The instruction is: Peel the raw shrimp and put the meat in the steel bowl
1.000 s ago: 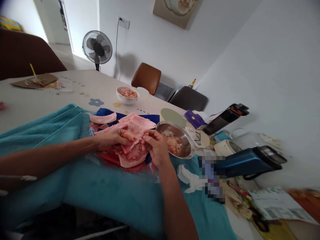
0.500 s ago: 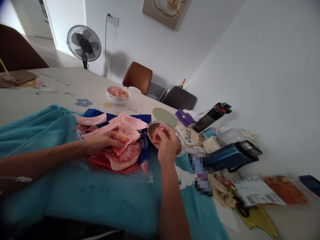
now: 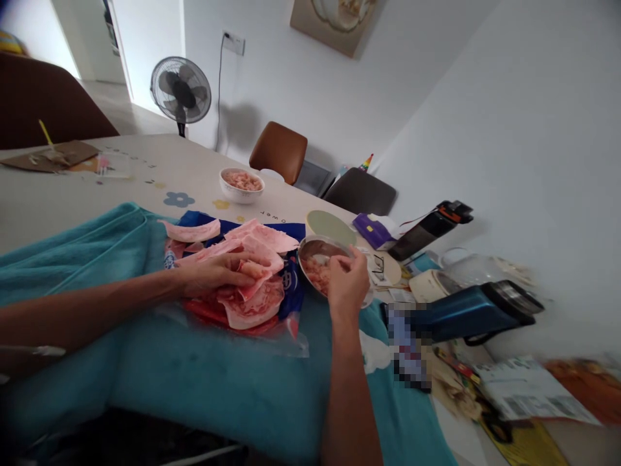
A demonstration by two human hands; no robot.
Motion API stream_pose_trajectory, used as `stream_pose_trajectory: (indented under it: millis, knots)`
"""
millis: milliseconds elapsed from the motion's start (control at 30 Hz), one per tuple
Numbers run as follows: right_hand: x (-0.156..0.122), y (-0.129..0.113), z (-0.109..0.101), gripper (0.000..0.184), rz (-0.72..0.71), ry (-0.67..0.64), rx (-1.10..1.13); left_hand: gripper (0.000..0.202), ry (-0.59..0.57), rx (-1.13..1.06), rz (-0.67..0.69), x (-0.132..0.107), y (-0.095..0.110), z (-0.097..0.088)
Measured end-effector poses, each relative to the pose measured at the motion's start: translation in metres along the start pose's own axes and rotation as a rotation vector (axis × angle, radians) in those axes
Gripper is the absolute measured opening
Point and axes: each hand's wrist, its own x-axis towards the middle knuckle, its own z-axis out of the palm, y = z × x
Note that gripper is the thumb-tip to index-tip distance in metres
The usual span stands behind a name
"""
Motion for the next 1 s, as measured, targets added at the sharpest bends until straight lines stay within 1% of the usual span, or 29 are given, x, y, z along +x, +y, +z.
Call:
stream_pose_trajectory:
  millis: [67, 167, 200, 233, 333, 400, 433, 467, 533, 600, 667, 733, 800, 867, 1000]
  knots:
    - [-0.001, -0.001, -0.001, 0.052, -0.025, 0.016, -0.015, 0.034, 0.007, 0.002, 0.025, 0.0, 0.0, 0.001]
    - [-0.001, -0.004, -0.002, 0.028, -0.034, -0.013, -0.049, 0.025, 0.005, 0.019, 0.038, 0.001, -0.002, 0.001]
    - [-0.002, -0.005, -0.002, 0.026, -0.04, -0.026, -0.057, 0.023, 0.012, 0.023, 0.047, 0.001, -0.002, 0.002]
    - [-0.002, -0.007, -0.002, 0.027, -0.058, -0.03, -0.053, 0.021, 0.02, 0.027, 0.058, 0.001, -0.003, 0.002]
    - [-0.008, -0.015, -0.001, 0.028, -0.154, 0.035, 0.063, 0.016, 0.029, 0.092, 0.093, 0.002, -0.002, 0.002]
    - [-0.016, -0.023, 0.0, 0.027, -0.159, 0.053, 0.219, 0.013, 0.053, 0.234, 0.145, 0.002, 0.0, 0.002]
    - [-0.021, -0.027, 0.001, 0.026, -0.131, 0.015, 0.294, 0.014, 0.077, 0.331, 0.188, 0.001, 0.001, 0.003]
    - [-0.027, -0.031, 0.001, 0.024, -0.097, -0.062, 0.359, 0.018, 0.103, 0.431, 0.236, 0.0, 0.002, 0.003]
    - [-0.037, -0.039, 0.002, 0.02, -0.071, -0.283, 0.421, 0.034, 0.138, 0.6, 0.334, -0.002, 0.004, 0.004]
    - [-0.044, -0.045, 0.002, 0.015, -0.122, -0.49, 0.411, 0.054, 0.147, 0.693, 0.397, -0.004, 0.004, 0.005]
    - [-0.048, -0.05, 0.002, 0.012, -0.192, -0.638, 0.395, 0.066, 0.14, 0.747, 0.427, -0.004, 0.001, 0.005]
    - [-0.048, -0.053, 0.001, 0.012, -0.239, -0.732, 0.402, 0.07, 0.134, 0.795, 0.443, -0.004, -0.001, 0.004]
    - [-0.047, -0.054, -0.001, 0.013, -0.245, -0.787, 0.407, 0.071, 0.138, 0.843, 0.462, -0.004, -0.003, 0.003]
    - [-0.046, -0.054, -0.004, 0.014, -0.225, -0.828, 0.407, 0.071, 0.164, 0.881, 0.475, -0.003, -0.004, 0.002]
    - [-0.045, -0.051, -0.006, 0.022, -0.163, -0.978, 0.401, 0.064, 0.218, 0.915, 0.459, -0.005, -0.002, 0.003]
